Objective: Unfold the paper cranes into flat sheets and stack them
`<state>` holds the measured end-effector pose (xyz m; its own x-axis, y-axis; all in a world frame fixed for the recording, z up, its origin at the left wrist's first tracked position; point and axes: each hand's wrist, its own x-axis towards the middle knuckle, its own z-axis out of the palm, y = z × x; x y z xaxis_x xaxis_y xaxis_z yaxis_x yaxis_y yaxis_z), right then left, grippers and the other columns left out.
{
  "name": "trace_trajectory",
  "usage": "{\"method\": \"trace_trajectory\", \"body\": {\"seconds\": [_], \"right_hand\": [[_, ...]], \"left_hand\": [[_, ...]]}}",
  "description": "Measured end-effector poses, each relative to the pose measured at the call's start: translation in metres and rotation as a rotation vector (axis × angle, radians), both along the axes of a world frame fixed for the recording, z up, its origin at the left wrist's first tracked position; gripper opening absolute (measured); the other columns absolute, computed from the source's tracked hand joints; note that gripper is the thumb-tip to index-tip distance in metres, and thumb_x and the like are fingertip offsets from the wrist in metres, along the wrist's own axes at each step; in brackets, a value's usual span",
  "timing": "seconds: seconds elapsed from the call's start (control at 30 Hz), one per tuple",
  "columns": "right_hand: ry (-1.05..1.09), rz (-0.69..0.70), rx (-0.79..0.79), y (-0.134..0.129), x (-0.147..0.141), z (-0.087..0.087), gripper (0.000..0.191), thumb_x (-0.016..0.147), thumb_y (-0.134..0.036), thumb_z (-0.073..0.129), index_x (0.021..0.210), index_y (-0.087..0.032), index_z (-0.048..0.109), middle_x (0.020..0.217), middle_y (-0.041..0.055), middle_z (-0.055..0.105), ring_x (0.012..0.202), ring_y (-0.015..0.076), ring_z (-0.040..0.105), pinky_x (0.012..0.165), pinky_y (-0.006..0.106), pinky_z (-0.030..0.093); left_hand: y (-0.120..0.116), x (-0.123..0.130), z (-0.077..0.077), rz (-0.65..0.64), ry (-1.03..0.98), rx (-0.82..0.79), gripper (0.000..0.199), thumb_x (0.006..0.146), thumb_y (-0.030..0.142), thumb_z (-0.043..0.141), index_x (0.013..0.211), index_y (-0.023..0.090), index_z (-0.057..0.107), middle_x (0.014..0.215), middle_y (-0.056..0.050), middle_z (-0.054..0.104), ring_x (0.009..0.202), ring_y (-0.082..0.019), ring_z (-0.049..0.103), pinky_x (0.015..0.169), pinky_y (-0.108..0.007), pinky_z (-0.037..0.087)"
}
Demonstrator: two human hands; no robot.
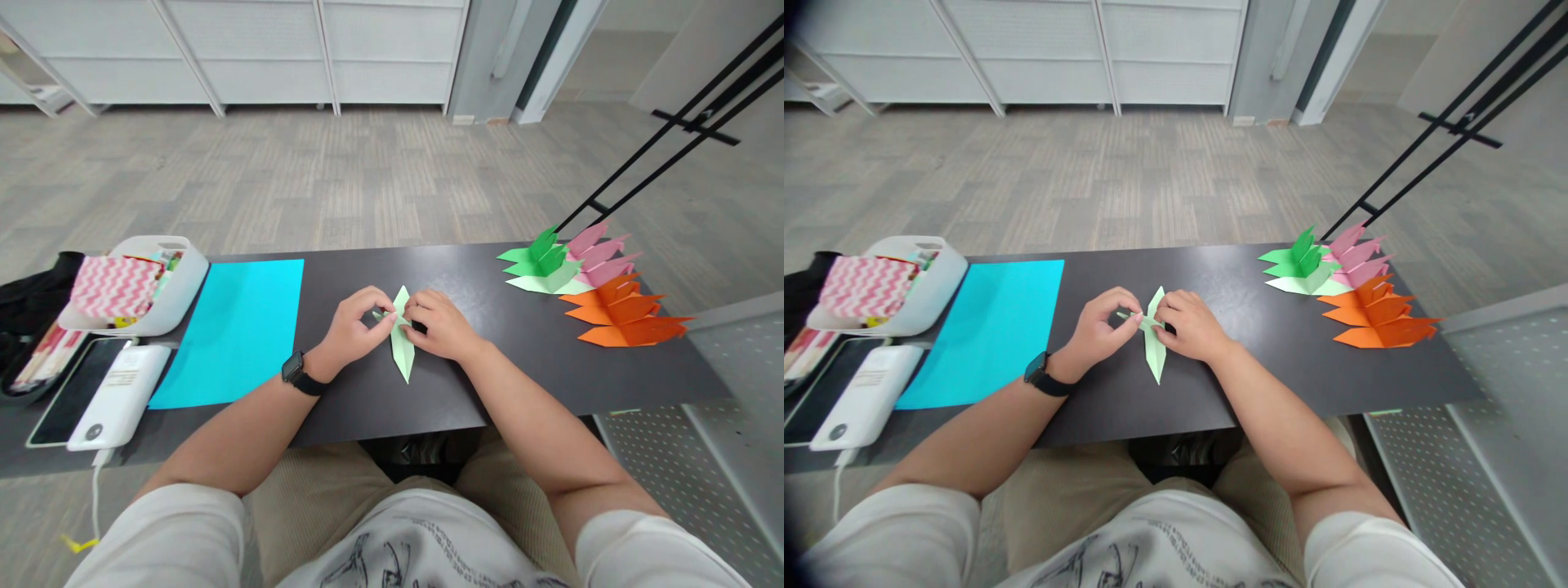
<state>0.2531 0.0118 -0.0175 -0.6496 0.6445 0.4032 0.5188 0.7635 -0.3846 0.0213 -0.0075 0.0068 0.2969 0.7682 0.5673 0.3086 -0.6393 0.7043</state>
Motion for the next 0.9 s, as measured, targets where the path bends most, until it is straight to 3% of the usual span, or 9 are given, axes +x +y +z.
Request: {"method": "trace_trajectory", "body": {"seconds": [0.2,0.27,0.37,0.43,0.6,0.7,0.9], "right_hand": [[0.005,0.006,-0.004,-0.002,-0.003,-0.001,0.012,0.099,-0.028,0.066,0.088,-0.024,0.065,0.1,0.0067,0.069,0.095,0.0246,0.059,0.086,0.042,0.044],[0.039,0.013,-0.021,-0.002,-0.004,-0.003,0.012,0.099,-0.029,0.066,0.088,-0.024,0.065,0.099,0.0065,0.069,0.095,0.0243,0.06,0.086,0.042,0.044],[0.155,0.015,-0.08,-0.001,-0.006,-0.007,0.014,0.098,-0.03,0.067,0.086,-0.024,0.063,0.098,0.0057,0.069,0.093,0.0231,0.062,0.086,0.041,0.048],[0.234,0.019,-0.129,0.0,-0.006,-0.009,0.015,0.098,-0.03,0.067,0.084,-0.024,0.062,0.097,0.0053,0.069,0.092,0.0222,0.064,0.087,0.04,0.05],[0.279,0.033,-0.197,0.001,-0.005,-0.011,0.019,0.096,-0.032,0.068,0.081,-0.025,0.061,0.095,0.0044,0.07,0.09,0.0213,0.066,0.085,0.039,0.053],[0.276,0.052,-0.194,0.001,-0.005,-0.011,0.02,0.095,-0.031,0.069,0.079,-0.025,0.06,0.094,0.0041,0.07,0.089,0.0211,0.066,0.085,0.038,0.053],[0.263,0.06,-0.206,0.001,-0.005,-0.011,0.016,0.096,-0.033,0.069,0.083,-0.025,0.063,0.097,0.0053,0.071,0.092,0.0221,0.067,0.088,0.039,0.054]], "left_hand": [[-0.002,0.0,0.002,-0.024,0.003,-0.043,0.014,0.098,0.026,0.069,0.085,0.021,0.07,0.087,-0.004,0.073,0.082,-0.018,0.069,0.08,-0.034,0.055],[-0.003,0.0,0.0,-0.042,-0.017,-0.054,0.008,0.097,0.029,0.072,0.099,0.021,0.073,0.097,-0.006,0.075,0.09,-0.019,0.071,0.088,-0.036,0.057],[-0.002,-0.001,-0.007,-0.063,-0.094,-0.09,0.051,0.092,0.032,0.079,0.139,0.023,0.062,0.123,-0.01,0.074,0.109,-0.022,0.071,0.103,-0.041,0.056],[0.0,-0.001,-0.013,-0.056,-0.143,-0.128,0.062,0.092,0.033,0.079,0.148,0.023,0.055,0.129,-0.012,0.071,0.114,-0.022,0.07,0.107,-0.041,0.055],[0.011,-0.003,-0.021,0.002,-0.187,-0.256,0.021,0.099,0.04,0.07,0.109,0.021,0.07,0.11,-0.007,0.069,0.099,-0.019,0.068,0.095,-0.035,0.056],[0.014,-0.003,-0.02,-0.007,-0.201,-0.302,0.023,0.1,0.042,0.07,0.093,0.02,0.07,0.101,-0.005,0.067,0.092,-0.018,0.065,0.088,-0.032,0.055],[0.01,-0.002,-0.014,0.036,-0.181,-0.27,0.027,0.1,0.038,0.069,0.081,0.02,0.067,0.095,-0.005,0.068,0.092,-0.018,0.066,0.09,-0.034,0.055]]}}
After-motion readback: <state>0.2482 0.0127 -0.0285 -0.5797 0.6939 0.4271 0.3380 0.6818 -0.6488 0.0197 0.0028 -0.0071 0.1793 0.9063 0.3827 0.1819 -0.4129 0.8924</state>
